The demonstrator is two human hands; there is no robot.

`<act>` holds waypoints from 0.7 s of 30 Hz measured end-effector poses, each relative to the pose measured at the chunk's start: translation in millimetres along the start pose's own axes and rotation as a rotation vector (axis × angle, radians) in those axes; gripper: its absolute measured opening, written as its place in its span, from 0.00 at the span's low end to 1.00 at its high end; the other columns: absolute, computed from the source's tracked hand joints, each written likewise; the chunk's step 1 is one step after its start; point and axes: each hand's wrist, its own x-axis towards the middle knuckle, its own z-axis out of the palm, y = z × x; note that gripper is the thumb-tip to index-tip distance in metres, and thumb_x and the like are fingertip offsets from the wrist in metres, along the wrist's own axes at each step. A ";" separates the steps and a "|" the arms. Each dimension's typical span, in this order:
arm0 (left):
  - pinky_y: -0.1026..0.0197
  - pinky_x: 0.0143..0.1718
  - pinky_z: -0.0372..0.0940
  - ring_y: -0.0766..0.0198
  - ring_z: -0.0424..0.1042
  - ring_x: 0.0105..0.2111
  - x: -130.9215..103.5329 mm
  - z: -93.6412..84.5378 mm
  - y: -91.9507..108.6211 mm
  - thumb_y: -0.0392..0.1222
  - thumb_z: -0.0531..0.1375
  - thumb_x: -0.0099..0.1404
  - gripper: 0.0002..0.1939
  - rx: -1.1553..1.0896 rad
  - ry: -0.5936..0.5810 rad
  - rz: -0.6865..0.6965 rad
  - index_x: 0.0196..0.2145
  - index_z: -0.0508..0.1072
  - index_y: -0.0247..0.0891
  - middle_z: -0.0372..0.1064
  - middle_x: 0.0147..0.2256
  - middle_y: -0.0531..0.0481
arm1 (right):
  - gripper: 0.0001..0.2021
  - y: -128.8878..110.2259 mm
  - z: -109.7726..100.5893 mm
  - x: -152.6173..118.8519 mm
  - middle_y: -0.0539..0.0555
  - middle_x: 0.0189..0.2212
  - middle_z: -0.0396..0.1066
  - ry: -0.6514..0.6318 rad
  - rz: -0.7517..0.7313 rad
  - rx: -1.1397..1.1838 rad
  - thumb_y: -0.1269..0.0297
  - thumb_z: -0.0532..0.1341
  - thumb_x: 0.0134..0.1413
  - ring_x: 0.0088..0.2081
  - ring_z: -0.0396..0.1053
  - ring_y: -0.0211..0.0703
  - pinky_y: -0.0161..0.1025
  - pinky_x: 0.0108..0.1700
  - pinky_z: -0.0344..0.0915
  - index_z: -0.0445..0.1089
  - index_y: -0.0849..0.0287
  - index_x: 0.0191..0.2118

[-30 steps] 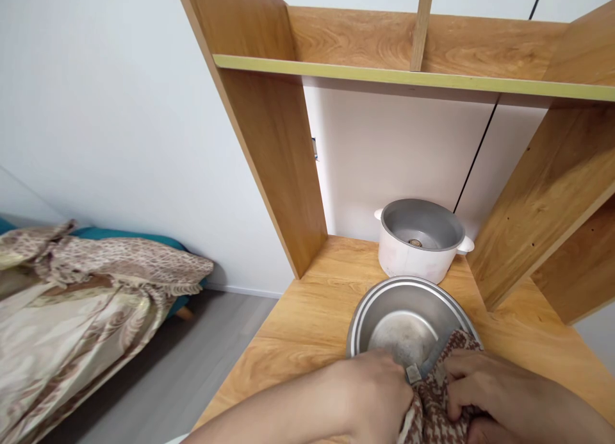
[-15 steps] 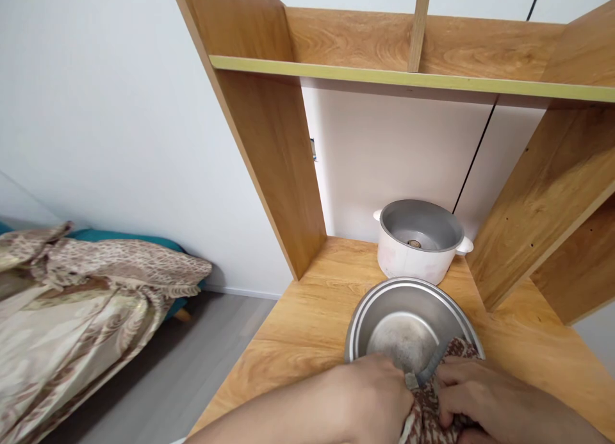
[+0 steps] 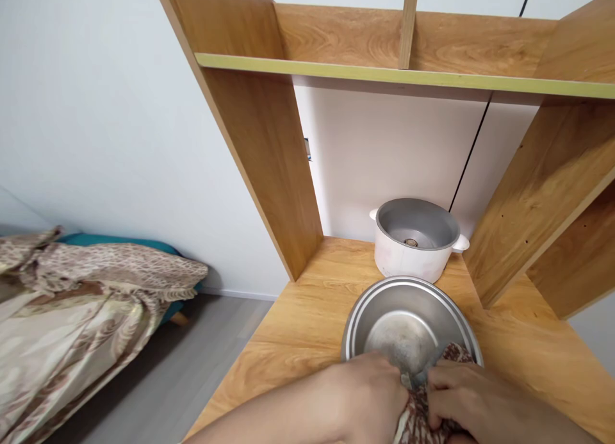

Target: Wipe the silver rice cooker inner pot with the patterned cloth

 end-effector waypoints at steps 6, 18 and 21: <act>0.54 0.25 0.67 0.49 0.78 0.24 -1.6 -2.0 0.4 0.53 0.68 0.57 0.14 -0.023 0.015 -0.009 0.31 0.83 0.39 0.77 0.23 0.44 | 0.12 -9.5 -15.4 -8.1 0.54 0.50 0.77 -0.021 0.065 0.024 0.76 0.69 0.52 0.53 0.73 0.51 0.42 0.53 0.64 0.78 0.54 0.41; 0.53 0.27 0.68 0.49 0.78 0.24 -1.8 -6.0 2.4 0.48 0.70 0.51 0.10 -0.061 0.023 -0.011 0.28 0.81 0.40 0.77 0.22 0.45 | 0.12 2.9 -30.6 -17.8 0.52 0.48 0.76 -0.030 0.054 0.033 0.75 0.66 0.50 0.52 0.72 0.52 0.43 0.50 0.65 0.77 0.52 0.40; 0.53 0.30 0.70 0.50 0.78 0.25 -3.1 -6.3 3.3 0.48 0.69 0.54 0.11 -0.045 0.021 0.014 0.31 0.82 0.37 0.78 0.24 0.43 | 0.14 -3.7 -25.1 -14.1 0.54 0.48 0.76 -0.036 0.092 0.021 0.76 0.66 0.45 0.52 0.73 0.54 0.44 0.51 0.65 0.76 0.54 0.39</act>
